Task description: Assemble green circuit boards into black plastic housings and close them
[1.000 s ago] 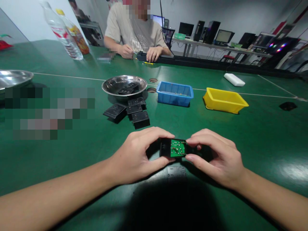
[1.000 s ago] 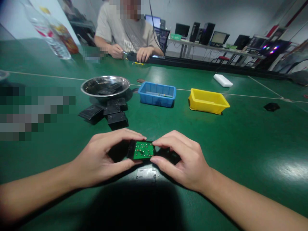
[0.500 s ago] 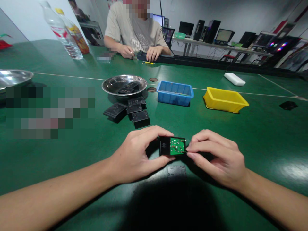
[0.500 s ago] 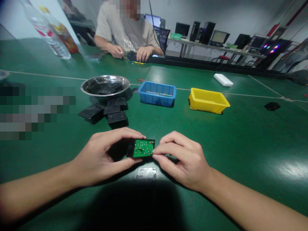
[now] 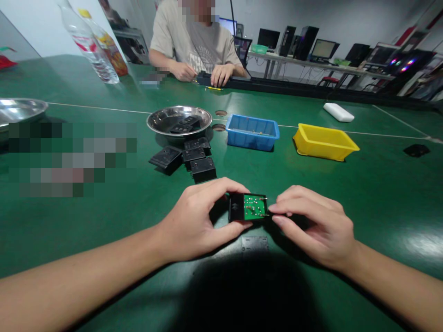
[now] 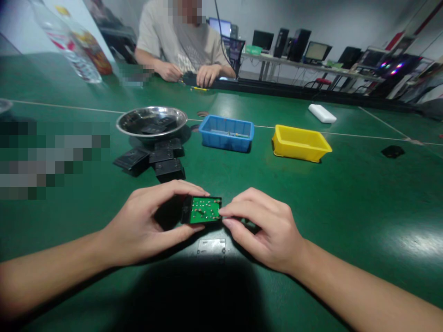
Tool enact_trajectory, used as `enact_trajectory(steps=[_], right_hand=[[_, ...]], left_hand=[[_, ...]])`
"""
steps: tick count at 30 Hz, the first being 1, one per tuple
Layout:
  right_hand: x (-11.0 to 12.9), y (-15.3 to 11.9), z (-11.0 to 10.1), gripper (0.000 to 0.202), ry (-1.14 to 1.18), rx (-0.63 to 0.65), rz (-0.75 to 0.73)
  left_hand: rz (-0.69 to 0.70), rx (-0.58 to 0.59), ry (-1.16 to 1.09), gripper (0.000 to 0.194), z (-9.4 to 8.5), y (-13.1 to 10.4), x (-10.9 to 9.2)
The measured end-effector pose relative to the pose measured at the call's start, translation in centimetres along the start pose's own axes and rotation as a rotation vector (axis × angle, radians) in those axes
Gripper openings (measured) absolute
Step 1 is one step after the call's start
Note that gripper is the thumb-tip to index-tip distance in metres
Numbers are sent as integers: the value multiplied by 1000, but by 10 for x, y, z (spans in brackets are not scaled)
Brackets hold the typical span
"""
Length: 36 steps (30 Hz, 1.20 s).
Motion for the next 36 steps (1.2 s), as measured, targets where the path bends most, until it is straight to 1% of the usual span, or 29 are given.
enact_trajectory(steps=[3, 8, 12, 16, 23, 27, 30, 32, 36], right_hand=[[-1, 0, 2, 25, 2, 38, 4], [-3, 1, 6, 26, 25, 99, 53], [-2, 1, 7, 27, 30, 100, 47], [-2, 0, 5, 29, 27, 74, 52], [-2, 1, 7, 31, 15, 134, 51], [-1, 1, 6, 35, -2, 103, 54], [-1, 2, 6, 29, 7, 91, 63], [-1, 2, 7, 23, 24, 107, 54], [2, 3, 10, 16, 51, 212, -18]], left_hand=[[3, -1, -1, 29, 0, 0, 0], [-28, 3, 6, 29, -1, 0, 1], [-39, 12, 7, 28, 0, 0, 1], [-53, 18, 17, 29, 0, 0, 2], [-28, 14, 21, 29, 0, 0, 0], [-54, 31, 11, 29, 0, 1, 0], [-100, 47, -3, 31, 3, 1, 2], [-119, 38, -12, 32, 4, 1, 2], [-142, 26, -25, 33, 5, 1, 3]])
Point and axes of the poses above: each hand's wrist, its own y-axis towards the middle knuckle, its own z-axis out of the palm, x = y × z, the point moved 4 cm from there along y, towards the middle knuckle, and after that the axes turned 4 degrees about -z, right-handed, at the moved point
